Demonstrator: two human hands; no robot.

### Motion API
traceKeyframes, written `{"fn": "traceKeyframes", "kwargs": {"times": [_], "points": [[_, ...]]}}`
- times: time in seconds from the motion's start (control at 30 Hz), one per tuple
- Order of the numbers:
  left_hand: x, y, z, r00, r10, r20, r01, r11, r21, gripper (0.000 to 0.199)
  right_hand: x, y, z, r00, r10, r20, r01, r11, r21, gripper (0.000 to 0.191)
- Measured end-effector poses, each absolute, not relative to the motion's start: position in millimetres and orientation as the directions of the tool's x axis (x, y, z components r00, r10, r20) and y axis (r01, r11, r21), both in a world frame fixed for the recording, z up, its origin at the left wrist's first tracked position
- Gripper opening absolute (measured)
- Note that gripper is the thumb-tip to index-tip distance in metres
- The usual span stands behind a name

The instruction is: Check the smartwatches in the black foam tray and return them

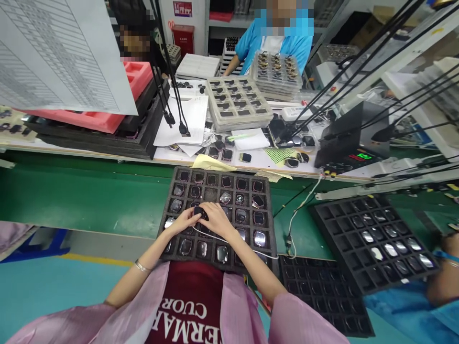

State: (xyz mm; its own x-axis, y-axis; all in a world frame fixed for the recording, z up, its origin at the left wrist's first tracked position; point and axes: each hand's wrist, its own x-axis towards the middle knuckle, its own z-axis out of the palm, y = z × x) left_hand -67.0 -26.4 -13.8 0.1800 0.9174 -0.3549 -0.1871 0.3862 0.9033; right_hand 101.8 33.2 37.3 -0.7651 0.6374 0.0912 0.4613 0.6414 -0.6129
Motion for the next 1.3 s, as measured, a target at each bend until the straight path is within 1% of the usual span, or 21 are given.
{"fn": "traceKeyframes", "kwargs": {"times": [0.13, 0.3, 0.47, 0.63, 0.8, 1.03, 1.17, 1.3], "points": [[-60, -27, -17, 0.123, 0.929, -0.348, -0.168, 0.365, 0.916, 0.052, 105, 35, 30, -0.769, 0.631, 0.098, 0.440, 0.635, -0.634, 0.043], [-61, -26, -16, 0.088, 0.928, -0.361, -0.125, 0.370, 0.921, 0.049, 99, 36, 23, -0.756, 0.646, 0.108, 0.405, 0.591, -0.698, 0.042], [-63, -34, -11, 0.128, 0.910, -0.395, -0.077, 0.406, 0.911, 0.052, 95, 21, 21, -0.711, 0.696, 0.099, 0.390, 0.508, -0.768, 0.040], [-59, -37, -10, 0.183, 0.906, -0.381, -0.030, 0.392, 0.919, 0.047, 104, 10, 18, -0.663, 0.741, 0.111, 0.381, 0.461, -0.801, 0.040], [-56, -37, -9, 0.155, 0.922, -0.355, -0.002, 0.360, 0.933, 0.040, 108, 7, 14, -0.640, 0.753, 0.150, 0.333, 0.448, -0.829, 0.043], [-59, -32, -10, 0.073, 0.933, -0.353, -0.008, 0.355, 0.935, 0.037, 104, 17, 9, -0.642, 0.746, 0.177, 0.258, 0.428, -0.866, 0.039], [-60, -32, -10, 0.075, 0.935, -0.347, -0.033, 0.350, 0.936, 0.038, 102, 19, 9, -0.647, 0.742, 0.175, 0.255, 0.426, -0.868, 0.039], [-62, -33, -12, 0.103, 0.936, -0.338, -0.060, 0.345, 0.937, 0.043, 101, 19, 11, -0.650, 0.740, 0.173, 0.269, 0.436, -0.859, 0.039]]}}
